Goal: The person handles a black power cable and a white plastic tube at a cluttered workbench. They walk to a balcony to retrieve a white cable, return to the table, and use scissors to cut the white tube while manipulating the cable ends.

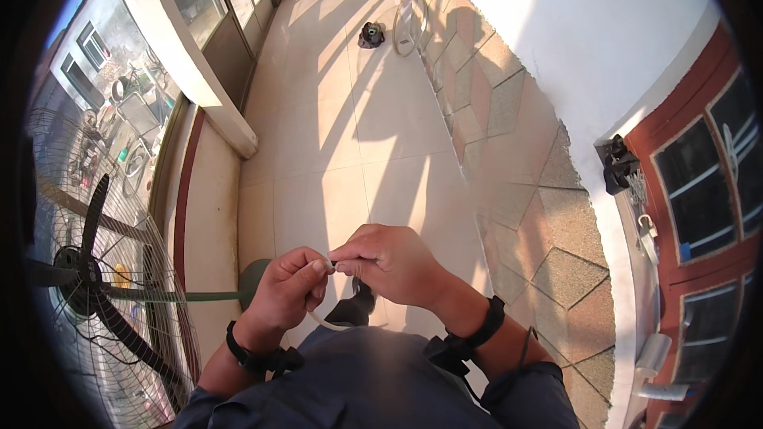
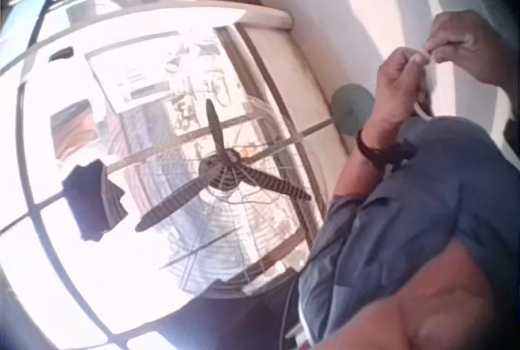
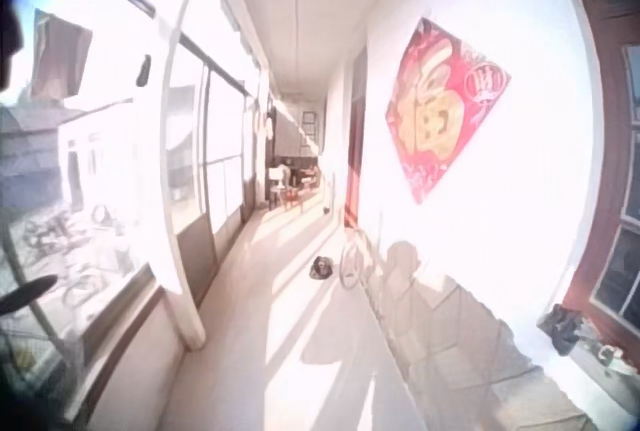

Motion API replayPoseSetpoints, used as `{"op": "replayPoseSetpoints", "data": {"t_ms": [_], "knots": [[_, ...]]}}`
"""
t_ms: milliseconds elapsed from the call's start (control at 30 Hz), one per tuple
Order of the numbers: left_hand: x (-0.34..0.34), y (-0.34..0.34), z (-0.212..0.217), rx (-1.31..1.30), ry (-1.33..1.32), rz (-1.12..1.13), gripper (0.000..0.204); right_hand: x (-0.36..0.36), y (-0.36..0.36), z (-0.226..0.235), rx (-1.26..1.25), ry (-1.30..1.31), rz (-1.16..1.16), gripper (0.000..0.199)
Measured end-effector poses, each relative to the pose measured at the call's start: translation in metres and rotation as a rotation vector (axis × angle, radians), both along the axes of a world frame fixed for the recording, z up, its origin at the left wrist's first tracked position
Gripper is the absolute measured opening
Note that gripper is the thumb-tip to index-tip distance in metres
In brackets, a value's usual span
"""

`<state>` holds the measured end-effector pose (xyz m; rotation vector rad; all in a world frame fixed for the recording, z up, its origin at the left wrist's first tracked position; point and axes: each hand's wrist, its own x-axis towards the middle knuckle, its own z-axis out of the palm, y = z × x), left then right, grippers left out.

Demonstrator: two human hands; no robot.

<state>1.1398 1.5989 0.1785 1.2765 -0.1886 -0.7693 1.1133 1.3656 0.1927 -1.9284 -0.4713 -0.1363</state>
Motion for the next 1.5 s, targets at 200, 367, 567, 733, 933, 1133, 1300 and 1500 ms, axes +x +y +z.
{"op": "replayPoseSetpoints", "data": {"t_ms": [200,367,567,733,933,1133,1300,1500], "knots": [[0.167,-0.042,0.015,0.035,-0.014,-0.08,0.019,0.154,-0.044,0.008,0.01,0.086,-0.046,0.013],[0.295,-0.084,0.012,0.09,-0.185,0.007,0.017,0.287,-0.09,-0.002,0.336,0.286,-0.113,0.017],[0.457,-0.157,0.012,0.193,-0.419,0.148,0.012,0.467,-0.143,-0.013,0.648,0.4,0.007,0.018],[0.591,-0.196,0.029,0.373,-0.736,0.216,0.012,0.605,-0.175,-0.007,0.663,0.48,0.039,0.021],[0.752,-0.223,0.017,0.424,-0.826,0.23,0.015,0.766,-0.206,-0.018,0.717,0.591,0.054,0.02],[0.944,-0.237,-0.001,0.402,-0.895,0.265,0.015,0.955,-0.218,-0.036,0.701,0.597,0.056,0.018],[1.099,-0.243,0.023,0.354,-0.786,0.164,0.008,1.104,-0.226,-0.019,0.637,0.492,0.057,0.016],[1.272,-0.257,0.026,0.186,-0.263,0.15,0.01,1.285,-0.244,0.001,0.351,0.347,0.03,0.01]]}}
